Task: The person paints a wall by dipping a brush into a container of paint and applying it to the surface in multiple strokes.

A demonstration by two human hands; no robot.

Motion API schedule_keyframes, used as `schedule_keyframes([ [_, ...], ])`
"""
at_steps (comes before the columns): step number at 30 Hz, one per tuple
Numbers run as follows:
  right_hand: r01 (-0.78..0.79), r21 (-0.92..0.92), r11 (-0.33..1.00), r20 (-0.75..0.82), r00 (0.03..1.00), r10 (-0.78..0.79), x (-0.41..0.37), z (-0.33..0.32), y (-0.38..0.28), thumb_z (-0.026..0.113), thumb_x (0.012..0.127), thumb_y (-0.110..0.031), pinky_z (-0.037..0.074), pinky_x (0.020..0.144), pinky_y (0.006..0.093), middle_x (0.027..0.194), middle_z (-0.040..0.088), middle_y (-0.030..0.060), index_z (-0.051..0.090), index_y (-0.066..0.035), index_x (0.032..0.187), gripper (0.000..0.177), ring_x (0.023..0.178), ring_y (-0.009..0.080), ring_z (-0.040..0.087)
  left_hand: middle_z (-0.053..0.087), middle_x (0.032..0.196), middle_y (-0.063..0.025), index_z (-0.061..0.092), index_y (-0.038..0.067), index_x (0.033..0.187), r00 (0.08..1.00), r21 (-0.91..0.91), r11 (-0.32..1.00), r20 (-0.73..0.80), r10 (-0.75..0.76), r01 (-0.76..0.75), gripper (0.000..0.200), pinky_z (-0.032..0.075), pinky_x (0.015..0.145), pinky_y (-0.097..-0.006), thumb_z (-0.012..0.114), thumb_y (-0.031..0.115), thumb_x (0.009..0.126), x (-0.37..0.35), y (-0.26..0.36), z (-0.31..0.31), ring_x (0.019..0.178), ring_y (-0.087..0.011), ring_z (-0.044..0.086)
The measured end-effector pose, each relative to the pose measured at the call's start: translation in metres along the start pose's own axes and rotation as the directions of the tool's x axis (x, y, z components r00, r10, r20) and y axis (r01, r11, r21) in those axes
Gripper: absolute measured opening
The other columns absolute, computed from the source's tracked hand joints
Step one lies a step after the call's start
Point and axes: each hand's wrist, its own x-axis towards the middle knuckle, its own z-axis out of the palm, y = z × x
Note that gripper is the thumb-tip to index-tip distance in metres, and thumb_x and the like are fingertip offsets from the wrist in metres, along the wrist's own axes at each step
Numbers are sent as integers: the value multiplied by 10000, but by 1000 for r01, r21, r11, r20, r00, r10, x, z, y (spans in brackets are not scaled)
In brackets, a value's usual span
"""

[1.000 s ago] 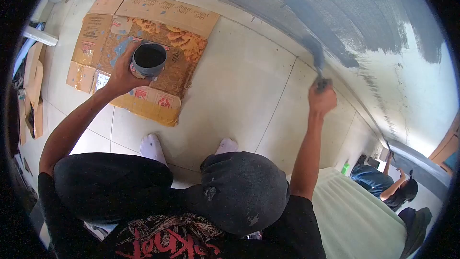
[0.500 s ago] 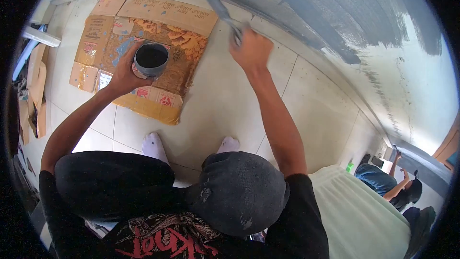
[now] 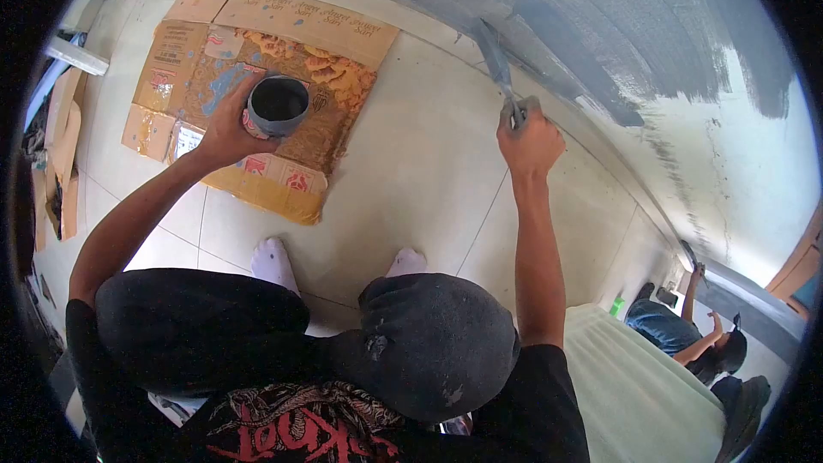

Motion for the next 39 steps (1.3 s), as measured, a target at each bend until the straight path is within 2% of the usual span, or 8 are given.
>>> schedule_keyframes([
  [4,128,174,976,-71,991,-117,2,-11,-33,714,791,-303,494,526,444,595,633,97,603,-121,790,214,554,336,644,585,1243,-191,467,40,1325,997,-125,992,80,-23,33,860,471,994,-447,868,146,572,12,6,2,1168,-387,574],
  [8,163,292,942,39,983,-182,38,-4,-109,712,774,-283,519,611,446,651,653,132,625,-89,809,215,637,378,655,567,1267,-198,451,31,1351,998,-89,996,50,24,-19,898,472,1004,-434,873,132,566,4,10,3,1177,-376,573],
  [13,181,220,959,-65,983,-171,70,5,-140,704,783,-322,530,611,471,680,673,167,647,-60,810,269,660,392,666,561,1282,-199,428,13,1379,999,-109,994,19,34,-32,940,469,1018,-424,876,112,559,-12,1,-2,1192,-357,574],
  [19,29,38,999,-128,992,-24,35,-11,-14,726,768,-344,533,598,469,715,690,159,670,-92,880,282,658,379,677,579,1276,-204,416,-8,1388,997,-193,980,56,-46,56,949,456,1030,-405,875,108,566,-24,-25,-2,1208,-342,573],
  [22,-123,-148,981,-86,990,111,4,-25,72,739,760,-369,540,598,455,719,699,127,682,-125,938,308,657,354,687,585,1278,-200,403,3,1410,997,-85,994,18,-74,75,974,453,1033,-409,877,120,567,-24,-29,0,1209,-338,577],
  [29,-362,-323,874,-227,927,300,-58,-68,209,728,811,-388,523,579,454,676,689,97,657,-130,822,267,616,349,677,590,1262,-193,409,14,1409,995,-92,994,85,-55,63,947,473,1011,-415,869,130,590,-6,-27,10,1187,-335,589],
  [33,-380,-290,878,-197,922,334,-79,-70,197,738,812,-366,518,565,437,640,671,87,649,-127,793,255,584,336,668,591,1259,-180,417,25,1402,994,-113,991,95,-60,71,921,478,1001,-414,862,122,602,-2,-11,11,1180,-331,592],
  [39,32,120,992,-120,993,-17,-44,-26,100,775,716,-253,521,566,397,690,686,73,667,-121,874,233,609,289,674,609,1240,-173,419,32,1406,995,-72,997,94,-34,41,910,463,1016,-411,862,125,616,-1,-2,11,1183,-329,593],
])
